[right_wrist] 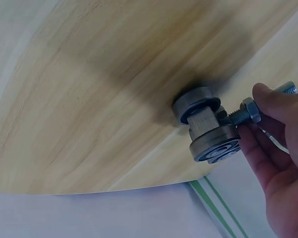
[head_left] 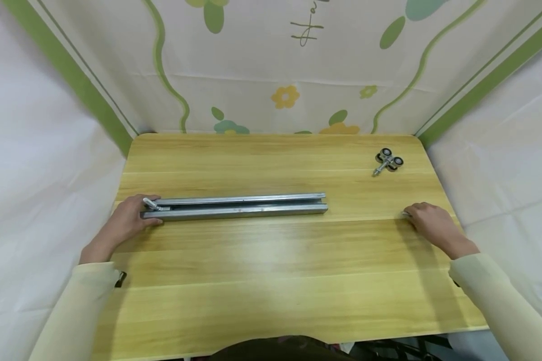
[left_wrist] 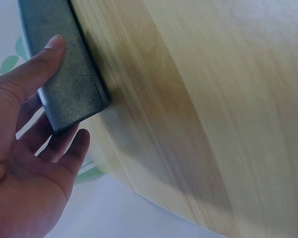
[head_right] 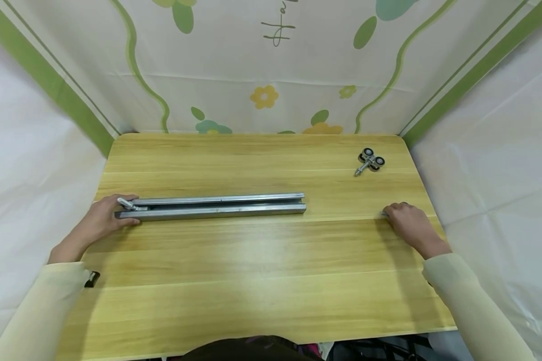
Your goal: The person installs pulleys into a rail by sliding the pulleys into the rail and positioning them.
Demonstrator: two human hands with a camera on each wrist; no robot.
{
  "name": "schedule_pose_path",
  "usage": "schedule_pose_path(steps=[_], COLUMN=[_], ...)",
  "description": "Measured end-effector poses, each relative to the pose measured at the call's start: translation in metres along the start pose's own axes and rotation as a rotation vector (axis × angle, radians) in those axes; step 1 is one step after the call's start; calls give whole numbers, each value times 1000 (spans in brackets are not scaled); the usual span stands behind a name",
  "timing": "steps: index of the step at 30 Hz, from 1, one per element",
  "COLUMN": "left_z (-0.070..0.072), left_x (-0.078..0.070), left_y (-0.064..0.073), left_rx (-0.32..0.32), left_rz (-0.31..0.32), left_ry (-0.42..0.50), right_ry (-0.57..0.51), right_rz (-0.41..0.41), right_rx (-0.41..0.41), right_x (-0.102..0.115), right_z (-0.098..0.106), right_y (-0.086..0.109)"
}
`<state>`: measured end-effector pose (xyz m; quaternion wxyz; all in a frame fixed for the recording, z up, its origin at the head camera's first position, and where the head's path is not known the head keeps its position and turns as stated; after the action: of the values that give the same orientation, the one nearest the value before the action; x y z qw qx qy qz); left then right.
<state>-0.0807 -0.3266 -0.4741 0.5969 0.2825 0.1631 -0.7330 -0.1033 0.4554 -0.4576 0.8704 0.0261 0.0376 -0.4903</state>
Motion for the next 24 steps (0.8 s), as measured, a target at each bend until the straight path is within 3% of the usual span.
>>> schedule_pose_path(steps=[5, 11, 24], left_z=[-1, -3, -2], left_x=[1, 3, 5], left_y=[1, 0, -1], left_rx=[-3, -13, -34], left_rz=[-2, -25, -56], left_ry=[0, -1, -10], right_ry=[-40, -102, -177], right_rz=[-55, -161, -280], right_rx=[-65, -48, -11], right_x=[-6, -15, -37], right_z=[5, 11, 18], right_y=[4, 8, 27])
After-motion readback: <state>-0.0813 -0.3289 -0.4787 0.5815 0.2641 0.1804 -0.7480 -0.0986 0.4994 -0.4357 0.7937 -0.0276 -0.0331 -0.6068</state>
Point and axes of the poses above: each hand's wrist, its own y-axis away from the middle knuckle, its own z-axis out of the back of the hand, x = y × z, the point moved 1 cm from there along -y, towards the middle knuckle, and after that the axes turned 5 degrees about y, right-handed, at the moved point
